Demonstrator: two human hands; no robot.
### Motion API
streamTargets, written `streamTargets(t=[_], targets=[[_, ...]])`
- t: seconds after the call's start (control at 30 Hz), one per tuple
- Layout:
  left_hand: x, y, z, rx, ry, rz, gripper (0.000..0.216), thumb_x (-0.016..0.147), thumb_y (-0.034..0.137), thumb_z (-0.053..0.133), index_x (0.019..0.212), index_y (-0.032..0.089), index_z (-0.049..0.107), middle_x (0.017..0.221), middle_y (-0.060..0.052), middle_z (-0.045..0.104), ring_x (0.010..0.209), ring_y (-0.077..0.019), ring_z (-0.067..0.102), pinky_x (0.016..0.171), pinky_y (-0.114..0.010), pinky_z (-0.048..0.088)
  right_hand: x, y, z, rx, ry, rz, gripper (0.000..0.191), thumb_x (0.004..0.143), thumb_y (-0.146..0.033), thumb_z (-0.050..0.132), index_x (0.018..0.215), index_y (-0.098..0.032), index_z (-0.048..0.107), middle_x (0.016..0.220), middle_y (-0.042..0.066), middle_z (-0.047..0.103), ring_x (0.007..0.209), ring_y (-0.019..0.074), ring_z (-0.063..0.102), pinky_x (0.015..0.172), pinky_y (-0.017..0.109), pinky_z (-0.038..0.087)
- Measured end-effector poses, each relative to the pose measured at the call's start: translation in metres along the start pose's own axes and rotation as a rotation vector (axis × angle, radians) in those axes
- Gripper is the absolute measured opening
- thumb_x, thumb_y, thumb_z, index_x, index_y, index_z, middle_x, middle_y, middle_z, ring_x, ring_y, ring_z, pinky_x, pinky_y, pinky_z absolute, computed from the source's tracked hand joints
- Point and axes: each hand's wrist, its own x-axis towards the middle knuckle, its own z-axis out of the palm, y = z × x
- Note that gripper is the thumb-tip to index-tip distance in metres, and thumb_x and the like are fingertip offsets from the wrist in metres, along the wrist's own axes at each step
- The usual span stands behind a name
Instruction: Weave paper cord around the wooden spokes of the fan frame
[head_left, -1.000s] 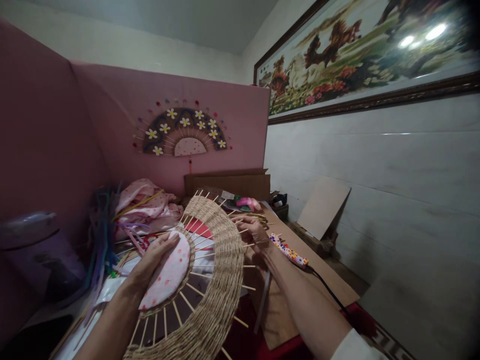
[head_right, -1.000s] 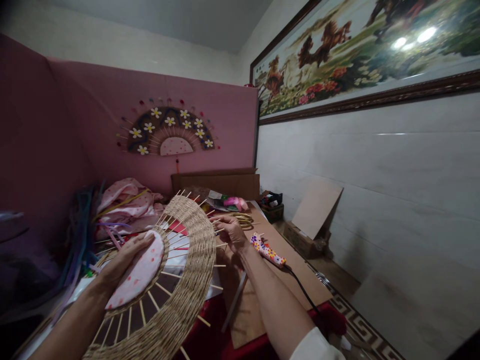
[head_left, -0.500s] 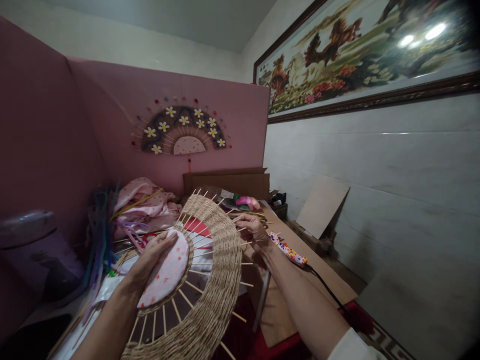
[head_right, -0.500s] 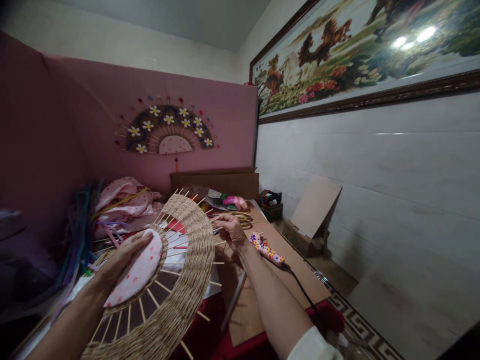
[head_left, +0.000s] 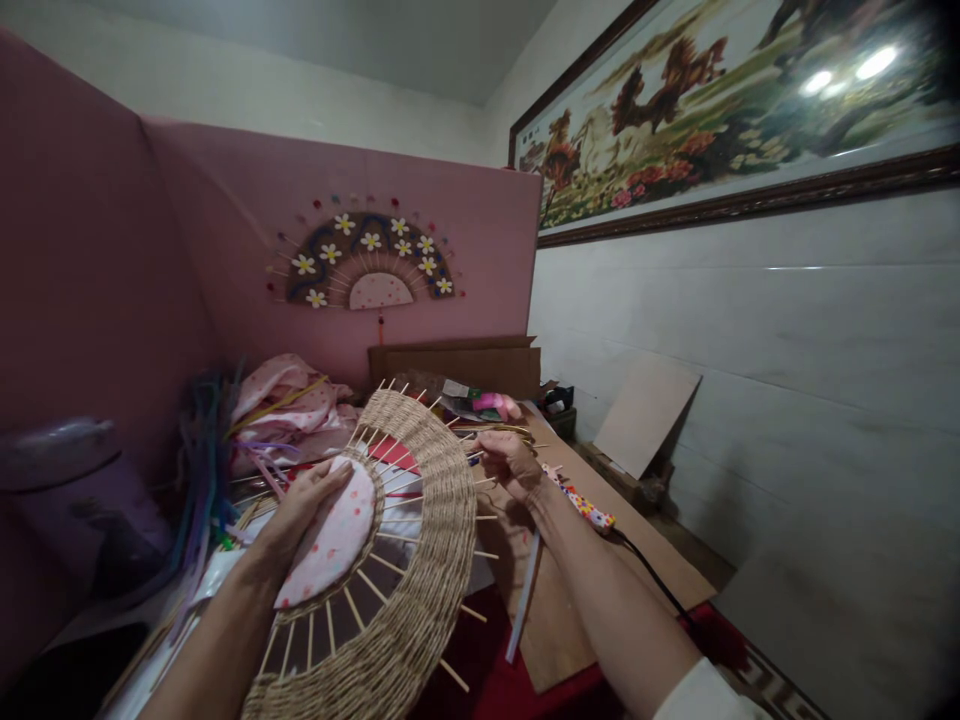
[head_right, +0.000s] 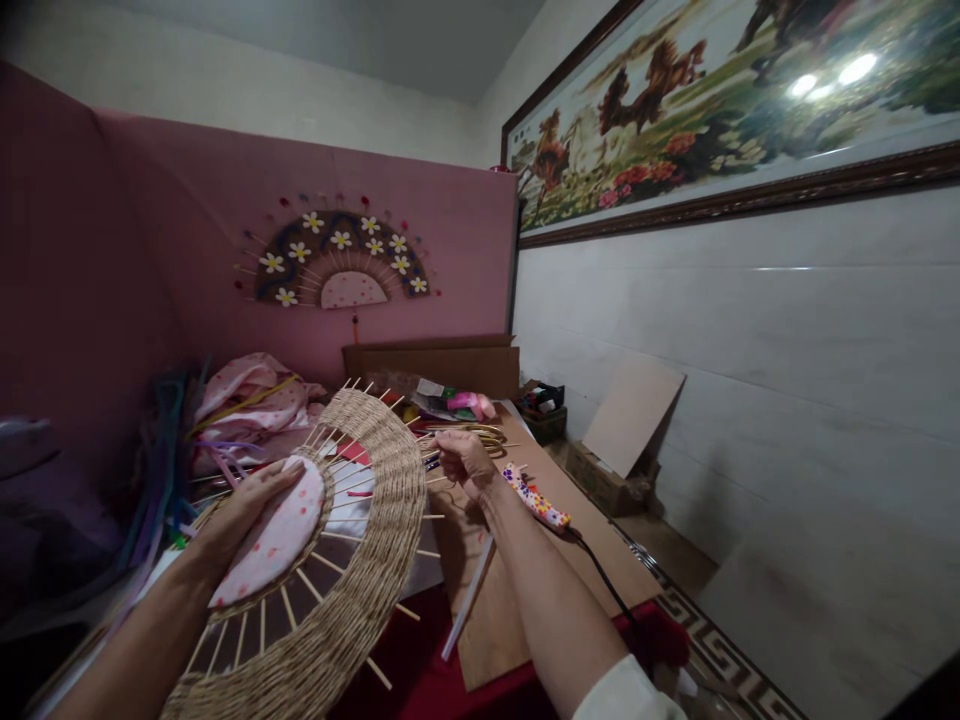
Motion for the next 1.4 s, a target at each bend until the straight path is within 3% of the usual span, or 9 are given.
streamTargets(t=[0.2, 0.37, 0.5, 0.7, 0.87, 1.1, 1.27, 1.4], targets=[[-0.001, 0.0, 0.001, 0.012, -0.011, -0.003, 0.032, 0.059, 0.035, 0.074, 0.076, 0.014, 0.056, 0.063, 0.003, 0.057, 0.049, -0.0064, 0.049, 0.044, -0.014, 0.039, 0.001, 0.002, 0.0, -0.056, 0.048, -0.037, 0.025, 0.066, -0.035, 0.068, 0.062, -0.014, 0.056, 0.043, -0.011, 0.024, 0.037, 0.0016, 0.013, 0.038, 0.02, 0.007], [0.004, -0.003, -0.003, -0.002, 0.028, -0.019, 0.036, 0.055, 0.037, 0.076, 0.072, 0.014, 0.054, 0.057, 0.004, 0.055, 0.043, -0.006, 0.048, 0.039, -0.014, 0.036, 0.0, 0.002, 0.005, -0.205, 0.141, -0.088, 0.028, 0.061, -0.036, 0.071, 0.058, -0.015, 0.054, 0.041, -0.01, 0.031, 0.035, 0.0016, 0.017, 0.038, 0.022, 0.007], [0.007, -0.005, -0.005, -0.009, 0.066, -0.016, 0.038, 0.053, 0.037, 0.076, 0.076, 0.013, 0.056, 0.061, 0.003, 0.059, 0.046, -0.007, 0.05, 0.041, -0.015, 0.038, -0.002, 0.001, 0.009, -0.282, 0.141, -0.113, 0.025, 0.062, -0.035, 0.069, 0.058, -0.014, 0.057, 0.04, -0.009, 0.033, 0.036, 0.0019, 0.018, 0.038, 0.022, 0.008], [0.006, -0.005, -0.004, -0.064, 0.147, -0.005, 0.039, 0.052, 0.035, 0.077, 0.081, 0.013, 0.06, 0.066, 0.003, 0.061, 0.05, -0.0077, 0.053, 0.046, -0.016, 0.042, -0.003, -0.001, 0.011, -0.046, 0.071, -0.036, 0.018, 0.062, -0.028, 0.068, 0.065, -0.015, 0.056, 0.042, -0.011, 0.026, 0.038, 0.002, 0.015, 0.038, 0.02, 0.008], [0.007, -0.008, -0.002, -0.111, 0.129, -0.014, 0.034, 0.054, 0.033, 0.076, 0.078, 0.014, 0.06, 0.066, 0.002, 0.063, 0.051, -0.0091, 0.055, 0.048, -0.017, 0.045, -0.003, 0.003, 0.011, 0.016, -0.028, 0.013, 0.017, 0.065, -0.026, 0.068, 0.068, -0.014, 0.055, 0.047, -0.01, 0.028, 0.04, 0.0017, 0.015, 0.039, 0.019, 0.008], [0.005, -0.01, 0.0, -0.145, 0.12, -0.033, 0.029, 0.059, 0.031, 0.074, 0.079, 0.015, 0.06, 0.066, 0.0, 0.064, 0.052, -0.0112, 0.057, 0.049, -0.019, 0.047, -0.004, 0.004, 0.015, 0.035, -0.014, 0.005, 0.014, 0.057, -0.013, 0.066, 0.068, -0.015, 0.057, 0.049, -0.009, 0.032, 0.041, 0.0014, 0.018, 0.04, 0.018, 0.01], [0.005, -0.01, 0.0, -0.152, 0.132, -0.042, 0.025, 0.061, 0.028, 0.072, 0.078, 0.015, 0.059, 0.064, 0.001, 0.063, 0.049, -0.0103, 0.056, 0.045, -0.018, 0.045, -0.005, 0.002, 0.02, -0.019, 0.074, 0.011, 0.015, 0.053, -0.015, 0.068, 0.065, -0.014, 0.059, 0.051, -0.007, 0.042, 0.042, 0.0016, 0.024, 0.04, 0.018, 0.012], [0.006, -0.009, -0.001, -0.14, 0.153, -0.04, 0.025, 0.061, 0.027, 0.071, 0.078, 0.015, 0.059, 0.062, 0.002, 0.062, 0.046, -0.0095, 0.055, 0.042, -0.017, 0.043, -0.004, 0.005, 0.017, -0.08, 0.072, -0.016, 0.012, 0.057, -0.019, 0.067, 0.065, -0.015, 0.059, 0.048, -0.008, 0.039, 0.041, 0.0023, 0.021, 0.04, 0.02, 0.011]])
